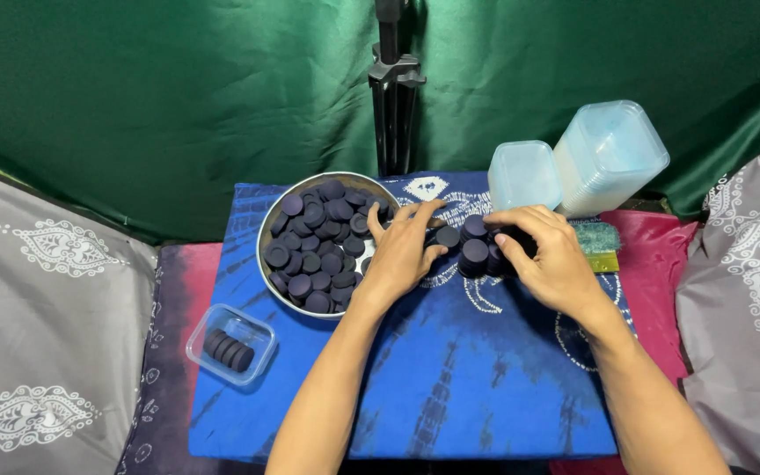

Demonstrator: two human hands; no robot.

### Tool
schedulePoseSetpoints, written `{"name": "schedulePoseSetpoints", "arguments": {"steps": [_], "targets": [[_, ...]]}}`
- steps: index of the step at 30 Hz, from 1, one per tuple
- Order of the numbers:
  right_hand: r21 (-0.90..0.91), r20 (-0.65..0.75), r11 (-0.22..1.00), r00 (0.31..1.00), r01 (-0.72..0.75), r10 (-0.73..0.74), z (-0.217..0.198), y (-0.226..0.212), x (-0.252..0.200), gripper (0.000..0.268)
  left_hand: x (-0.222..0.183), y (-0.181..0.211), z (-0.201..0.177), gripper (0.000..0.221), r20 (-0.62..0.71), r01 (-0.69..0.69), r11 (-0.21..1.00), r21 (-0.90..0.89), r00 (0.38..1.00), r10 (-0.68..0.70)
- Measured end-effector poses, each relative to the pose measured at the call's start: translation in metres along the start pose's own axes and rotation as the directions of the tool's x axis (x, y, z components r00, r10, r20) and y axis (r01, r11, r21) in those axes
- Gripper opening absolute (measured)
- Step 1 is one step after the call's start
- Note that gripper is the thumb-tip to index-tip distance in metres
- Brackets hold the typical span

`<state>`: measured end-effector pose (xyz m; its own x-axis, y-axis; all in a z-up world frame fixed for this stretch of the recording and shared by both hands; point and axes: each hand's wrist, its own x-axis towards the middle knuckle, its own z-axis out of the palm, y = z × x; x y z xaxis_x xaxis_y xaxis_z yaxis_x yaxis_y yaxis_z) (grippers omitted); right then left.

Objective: Sorting and stacking small black recyclable discs from a bowl into containers.

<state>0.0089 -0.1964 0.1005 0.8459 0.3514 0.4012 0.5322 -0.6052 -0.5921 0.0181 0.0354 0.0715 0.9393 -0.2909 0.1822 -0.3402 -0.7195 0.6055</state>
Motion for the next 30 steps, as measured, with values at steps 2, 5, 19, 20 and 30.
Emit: {"name": "schedulePoseSetpoints", "arguments": {"steps": [2, 5, 19, 20, 30], "targets": [[-0.006, 0.001, 1.000, 1.000, 0.006, -0.006, 0.002, 0.001, 0.000, 0.025, 0.000, -0.002, 0.002, 0.071, 0.003, -0.009, 1.000, 0.007, 1.000, 0.009], [-0.019, 0.004, 1.000, 1.000, 0.015, -0.015, 0.003, 0.002, -0.001, 0.025, 0.000, -0.002, 0.003, 0.074, 0.001, -0.031, 0.999, 0.036, 1.000, 0.031], [-0.033, 0.003, 0.999, 1.000, 0.006, -0.006, 0.008, 0.005, 0.000, 0.024, 0.005, -0.015, 0.017, 0.070, -0.003, -0.065, 0.984, 0.164, 0.998, 0.066], [-0.033, 0.008, 0.999, 1.000, 0.004, -0.004, 0.009, 0.006, 0.000, 0.024, 0.005, -0.015, 0.018, 0.071, 0.001, -0.059, 0.984, 0.166, 0.998, 0.060], [-0.035, 0.016, 0.999, 1.000, 0.002, -0.001, 0.009, 0.007, -0.001, 0.024, 0.003, -0.011, 0.013, 0.072, 0.006, -0.043, 0.988, 0.151, 0.999, 0.043]]}}
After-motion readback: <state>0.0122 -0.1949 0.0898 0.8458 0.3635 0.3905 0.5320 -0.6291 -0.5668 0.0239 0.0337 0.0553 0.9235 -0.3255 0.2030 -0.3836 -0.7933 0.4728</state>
